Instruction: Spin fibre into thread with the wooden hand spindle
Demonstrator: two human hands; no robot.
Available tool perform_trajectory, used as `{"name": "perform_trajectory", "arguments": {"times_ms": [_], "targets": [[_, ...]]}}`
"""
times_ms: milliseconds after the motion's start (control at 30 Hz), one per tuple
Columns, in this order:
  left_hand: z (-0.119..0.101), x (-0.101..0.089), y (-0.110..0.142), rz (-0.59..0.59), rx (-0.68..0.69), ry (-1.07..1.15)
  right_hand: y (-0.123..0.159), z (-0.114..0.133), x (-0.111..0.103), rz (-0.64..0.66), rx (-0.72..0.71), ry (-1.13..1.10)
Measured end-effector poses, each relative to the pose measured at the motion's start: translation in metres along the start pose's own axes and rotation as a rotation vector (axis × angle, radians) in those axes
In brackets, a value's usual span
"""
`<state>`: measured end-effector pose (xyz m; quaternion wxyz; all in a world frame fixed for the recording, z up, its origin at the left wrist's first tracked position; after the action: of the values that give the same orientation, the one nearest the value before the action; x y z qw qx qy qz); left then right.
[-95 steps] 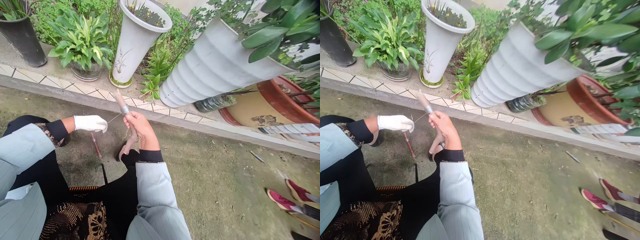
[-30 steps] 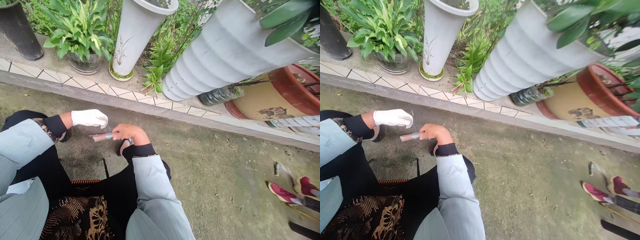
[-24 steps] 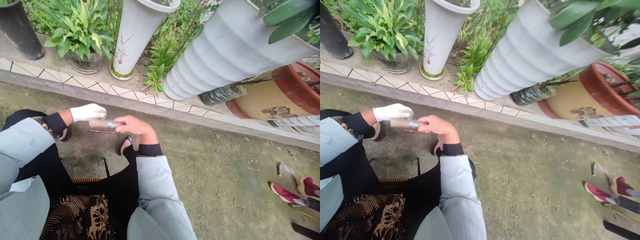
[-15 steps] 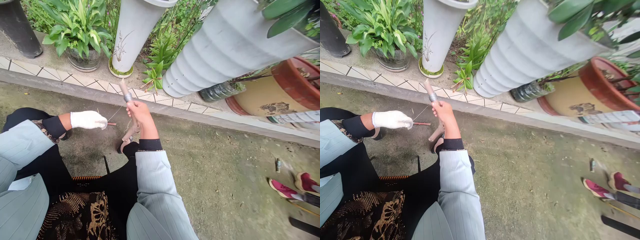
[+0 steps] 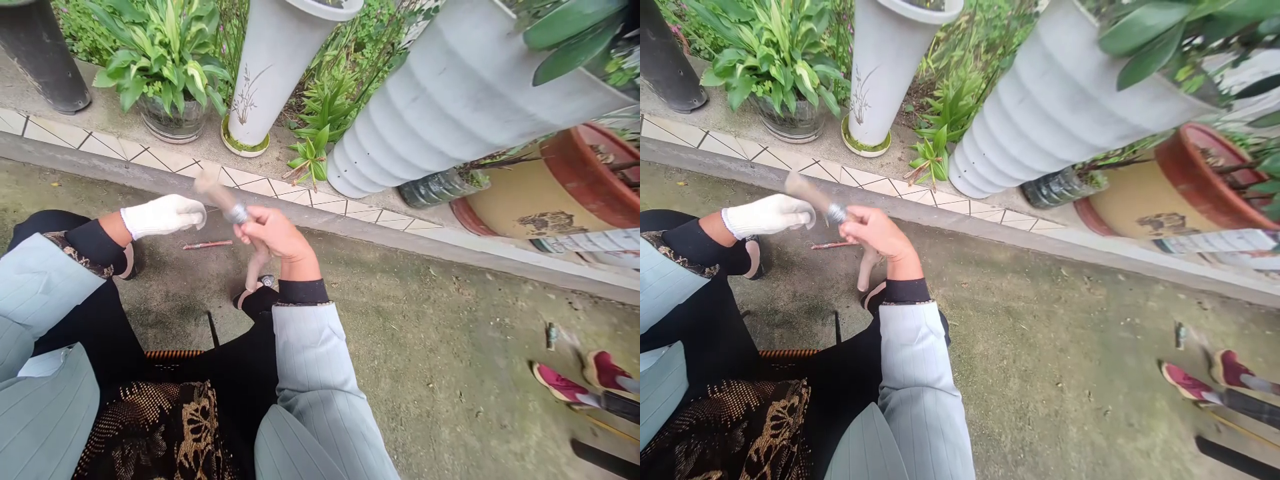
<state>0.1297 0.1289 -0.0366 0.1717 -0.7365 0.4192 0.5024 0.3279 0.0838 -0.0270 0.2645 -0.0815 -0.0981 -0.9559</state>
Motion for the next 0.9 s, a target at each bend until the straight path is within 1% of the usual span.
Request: {"name": "perform_trajectory", "arguments": {"times_ms": [33,67,100,133,167,200,233,267,300,333,367,400,467,500,533,567,600,667,700,733,800,867,900], "targets": [[-0.005,0.003,0.002,0.035,0.03,0.01,0.001,0.003,-0.01,-0.142,-0.081,-0.083],[-0.01,0.006,0.003,0.073,0.068,0.006,0.001,0.003,-0.019,-0.263,-0.126,-0.129],[-0.016,0.008,0.005,0.108,0.111,-0.007,0.0,0.001,-0.026,-0.364,-0.132,-0.129],[-0.021,0.011,0.006,0.14,0.154,-0.02,-0.001,-0.004,-0.032,-0.449,-0.103,-0.075],[-0.025,0.012,0.008,0.162,0.191,-0.031,-0.003,-0.009,-0.036,-0.513,-0.045,0.031],[-0.029,0.012,0.009,0.176,0.219,-0.037,-0.005,-0.014,-0.037,-0.552,0.027,0.185],[-0.031,0.013,0.01,0.183,0.237,-0.045,-0.007,-0.02,-0.036,-0.56,0.107,0.368],[-0.031,0.012,0.01,0.179,0.244,-0.061,-0.009,-0.024,-0.032,-0.533,0.189,0.555],[-0.03,0.011,0.01,0.161,0.239,-0.089,-0.011,-0.029,-0.026,-0.463,0.272,0.719],[-0.028,0.011,0.009,0.139,0.228,-0.124,-0.013,-0.034,-0.018,-0.347,0.349,0.833],[-0.025,0.01,0.009,0.111,0.218,-0.159,-0.013,-0.039,-0.008,-0.198,0.414,0.879],[-0.022,0.009,0.008,0.083,0.21,-0.185,-0.012,-0.043,0.003,-0.035,0.461,0.857],[-0.015,0.008,0.007,0.042,0.197,-0.192,-0.006,-0.042,0.024,0.265,0.481,0.67],[-0.012,0.009,0.006,0.036,0.187,-0.168,-0.002,-0.038,0.031,0.358,0.454,0.536],[-0.009,0.009,0.006,0.034,0.169,-0.134,0.002,-0.031,0.034,0.386,0.402,0.397],[-0.007,0.01,0.006,0.036,0.144,-0.097,0.004,-0.024,0.033,0.344,0.326,0.262],[-0.005,0.012,0.006,0.046,0.12,-0.062,0.005,-0.016,0.03,0.249,0.231,0.137],[-0.005,0.017,0.007,0.066,0.089,-0.01,0.006,-0.004,0.016,-0.042,0.032,-0.06],[-0.006,0.02,0.008,0.081,0.088,0.006,0.008,-0.003,0.009,-0.19,-0.04,-0.125],[-0.009,0.023,0.01,0.104,0.098,0.016,0.009,-0.005,0.005,-0.31,-0.079,-0.168],[-0.017,0.03,0.015,0.158,0.152,0.016,0.01,-0.017,0.001,-0.465,-0.072,-0.196],[-0.026,0.036,0.021,0.201,0.219,-0.027,0.009,-0.033,0.002,-0.549,-0.001,-0.139],[-0.03,0.037,0.023,0.207,0.243,-0.06,0.009,-0.041,0.003,-0.582,0.044,-0.06]]}}
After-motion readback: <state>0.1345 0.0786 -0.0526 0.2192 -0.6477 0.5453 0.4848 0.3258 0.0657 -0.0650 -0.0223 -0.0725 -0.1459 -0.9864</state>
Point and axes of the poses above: each hand's wrist, its own y-axis away from the middle knuckle, its own x-axis out of the palm, z = x × y, the point moved 4 cm from there along -y, towards the middle knuckle, and after that the axes turned 15 degrees about -y, right-handed, at the moved point
